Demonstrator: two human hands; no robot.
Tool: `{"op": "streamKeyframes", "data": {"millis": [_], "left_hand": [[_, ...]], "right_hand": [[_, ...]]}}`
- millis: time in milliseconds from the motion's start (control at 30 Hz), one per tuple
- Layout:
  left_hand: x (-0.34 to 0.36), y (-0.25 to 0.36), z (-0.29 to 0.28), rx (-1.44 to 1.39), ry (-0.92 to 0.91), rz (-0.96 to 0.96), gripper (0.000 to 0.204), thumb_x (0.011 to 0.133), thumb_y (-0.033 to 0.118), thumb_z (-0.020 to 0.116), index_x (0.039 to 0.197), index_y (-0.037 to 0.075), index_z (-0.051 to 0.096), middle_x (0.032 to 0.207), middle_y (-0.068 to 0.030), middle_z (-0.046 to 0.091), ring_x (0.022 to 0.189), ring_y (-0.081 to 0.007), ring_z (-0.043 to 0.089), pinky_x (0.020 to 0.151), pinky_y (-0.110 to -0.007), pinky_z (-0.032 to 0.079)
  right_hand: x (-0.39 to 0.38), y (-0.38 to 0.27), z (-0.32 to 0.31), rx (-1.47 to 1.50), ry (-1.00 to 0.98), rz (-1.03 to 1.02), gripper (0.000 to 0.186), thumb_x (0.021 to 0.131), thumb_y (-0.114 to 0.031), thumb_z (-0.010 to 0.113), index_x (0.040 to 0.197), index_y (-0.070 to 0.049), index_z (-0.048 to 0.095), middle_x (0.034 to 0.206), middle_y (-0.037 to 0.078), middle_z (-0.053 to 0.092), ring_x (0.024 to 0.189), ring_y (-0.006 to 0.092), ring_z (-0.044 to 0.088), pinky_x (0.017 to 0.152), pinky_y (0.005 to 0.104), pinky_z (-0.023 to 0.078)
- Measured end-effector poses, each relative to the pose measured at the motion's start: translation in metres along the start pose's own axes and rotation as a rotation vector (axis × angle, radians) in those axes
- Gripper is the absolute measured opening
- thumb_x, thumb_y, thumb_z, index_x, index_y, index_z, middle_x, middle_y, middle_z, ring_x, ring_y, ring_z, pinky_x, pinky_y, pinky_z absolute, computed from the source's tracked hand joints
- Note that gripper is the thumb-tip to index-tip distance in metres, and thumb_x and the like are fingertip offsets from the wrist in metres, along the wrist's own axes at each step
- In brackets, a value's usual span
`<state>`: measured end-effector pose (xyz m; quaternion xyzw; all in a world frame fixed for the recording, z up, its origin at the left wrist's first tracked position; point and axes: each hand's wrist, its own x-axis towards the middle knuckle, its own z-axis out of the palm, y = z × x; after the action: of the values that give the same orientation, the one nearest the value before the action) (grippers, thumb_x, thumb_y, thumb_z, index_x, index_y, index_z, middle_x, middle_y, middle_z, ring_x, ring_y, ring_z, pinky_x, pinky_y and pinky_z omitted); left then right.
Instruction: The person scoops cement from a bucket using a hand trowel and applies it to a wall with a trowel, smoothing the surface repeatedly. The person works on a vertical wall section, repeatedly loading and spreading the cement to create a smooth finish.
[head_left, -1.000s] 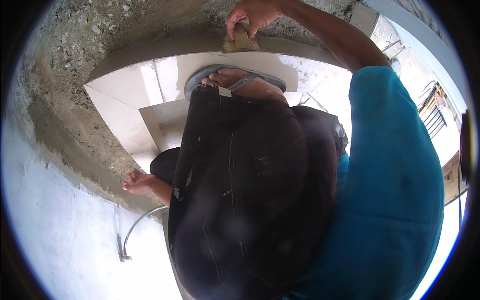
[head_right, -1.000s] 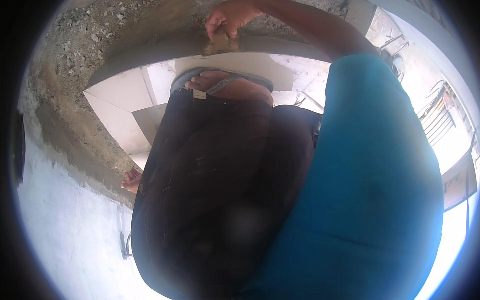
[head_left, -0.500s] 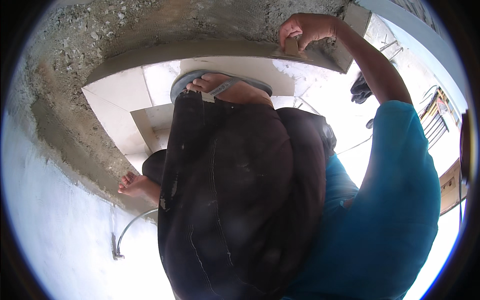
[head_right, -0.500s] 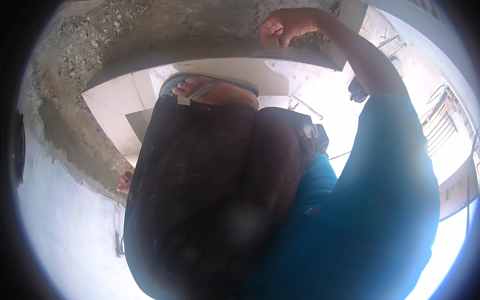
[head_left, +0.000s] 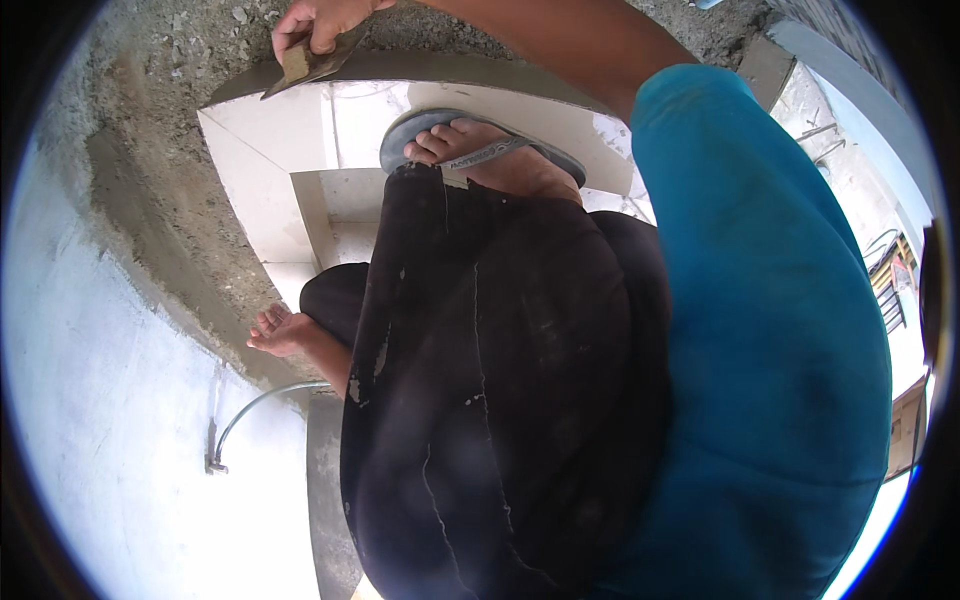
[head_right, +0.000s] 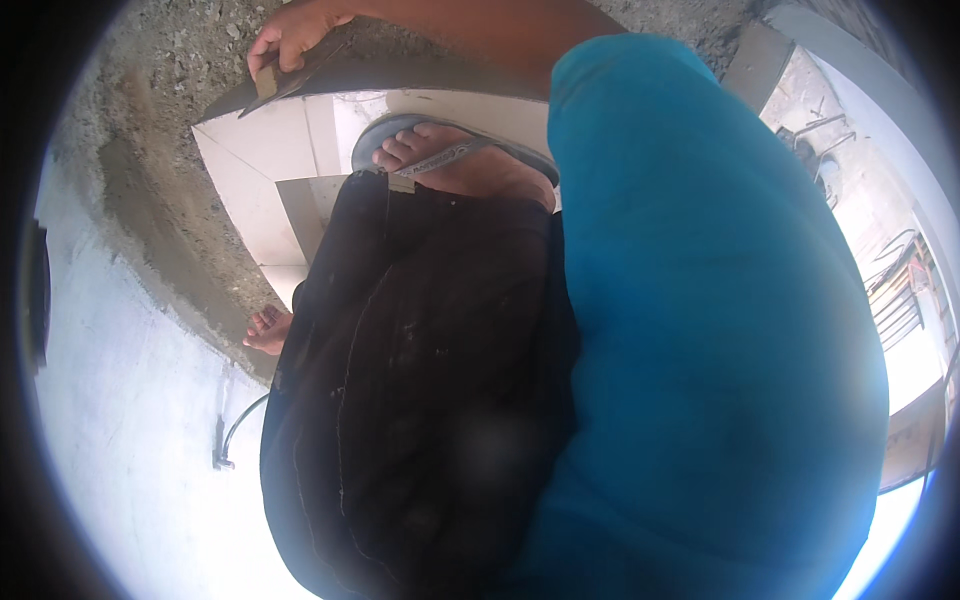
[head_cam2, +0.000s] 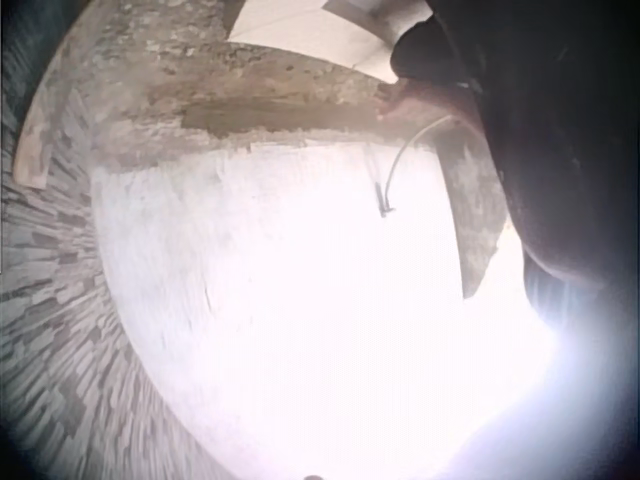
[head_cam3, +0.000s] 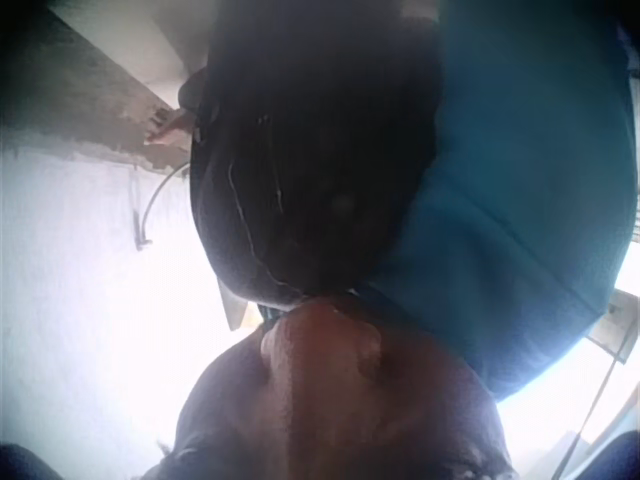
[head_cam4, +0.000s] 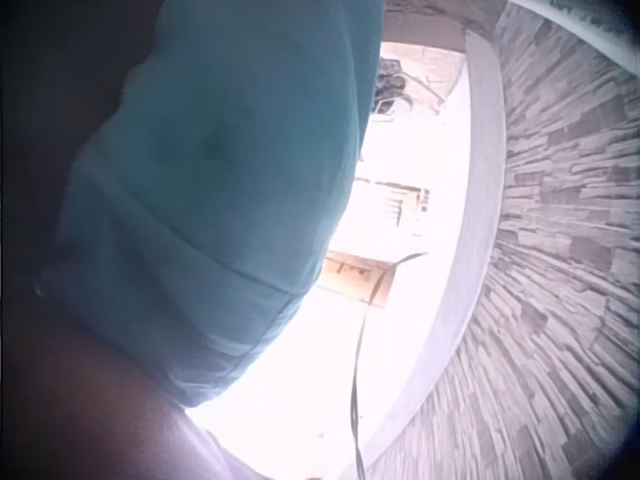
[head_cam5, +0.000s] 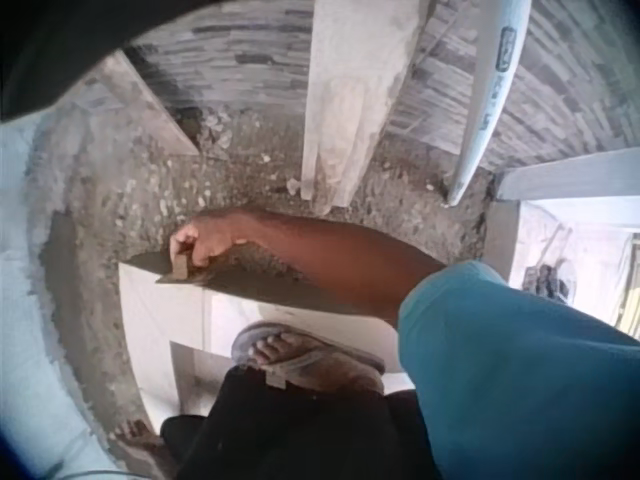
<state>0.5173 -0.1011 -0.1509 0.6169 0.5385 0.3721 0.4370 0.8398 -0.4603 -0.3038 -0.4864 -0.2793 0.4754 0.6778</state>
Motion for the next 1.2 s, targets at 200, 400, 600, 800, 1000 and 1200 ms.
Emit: {"op": "streamKeyframes", "data": {"millis": [200,400,600,800,1000,1200], "left_hand": [[0.008,-0.007,0.004,0.007,-0.02,-0.063,0.053,0.103,0.049,0.043,0.13,0.002,0.042,0.102,-0.0161,0.059,0.09,-0.0303,0.056,0.083,-0.046,0.051],[0.019,-0.016,-0.001,-0.023,-0.04,-0.035,0.053,0.103,0.049,0.044,0.129,0.003,0.044,0.102,-0.0168,0.059,0.089,-0.0311,0.057,0.081,-0.046,0.051],[0.032,-0.018,-0.007,-0.046,-0.061,-0.07,0.052,0.103,0.049,0.044,0.128,0.003,0.044,0.102,-0.017,0.059,0.09,-0.0318,0.058,0.082,-0.046,0.052],[0.044,-0.031,-0.01,-0.049,-0.081,-0.085,0.049,0.103,0.048,0.045,0.124,0.004,0.045,0.101,-0.0162,0.059,0.089,-0.0317,0.057,0.081,-0.046,0.052],[0.039,-0.023,-0.012,-0.091,-0.039,-0.082,0.043,0.102,0.048,0.047,0.118,0.007,0.047,0.1,-0.0148,0.059,0.089,-0.0316,0.057,0.082,-0.046,0.051],[0.048,-0.032,-0.012,-0.155,-0.114,-0.129,0.043,0.101,0.049,0.049,0.117,0.008,0.048,0.099,-0.0146,0.06,0.089,-0.0319,0.058,0.084,-0.048,0.051]], "right_hand": [[-0.007,0.016,-0.007,-0.068,0.015,0.087,0.051,0.067,0.008,0.063,0.117,-0.004,0.066,0.108,0.007,0.068,0.094,0.0208,0.061,0.079,0.0362,0.05],[-0.082,0.048,-0.012,0.066,-0.147,0.201,0.051,0.069,0.009,0.064,0.119,-0.003,0.065,0.107,0.008,0.068,0.095,0.0205,0.061,0.079,0.0358,0.05],[-0.17,-0.009,0.014,-0.092,-0.067,0.434,0.047,0.074,0.007,0.068,0.12,-0.003,0.066,0.105,0.007,0.068,0.094,0.0179,0.061,0.078,0.0362,0.051],[-0.241,0.005,0.026,-0.077,-0.032,0.425,0.048,0.074,0.005,0.071,0.12,-0.006,0.068,0.105,0.006,0.068,0.094,0.0174,0.061,0.08,0.0343,0.051],[-0.302,-0.033,0.041,-0.226,-0.053,0.628,0.042,0.077,0.0,0.072,0.119,-0.005,0.07,0.1,0.006,0.069,0.091,0.0162,0.061,0.078,0.0306,0.051],[-0.38,-0.049,0.054,0.1,0.392,0.727,0.058,0.075,-0.008,0.068,0.132,-0.007,0.059,0.116,0.004,0.068,0.108,0.0159,0.062,0.096,0.0344,0.048]]}}
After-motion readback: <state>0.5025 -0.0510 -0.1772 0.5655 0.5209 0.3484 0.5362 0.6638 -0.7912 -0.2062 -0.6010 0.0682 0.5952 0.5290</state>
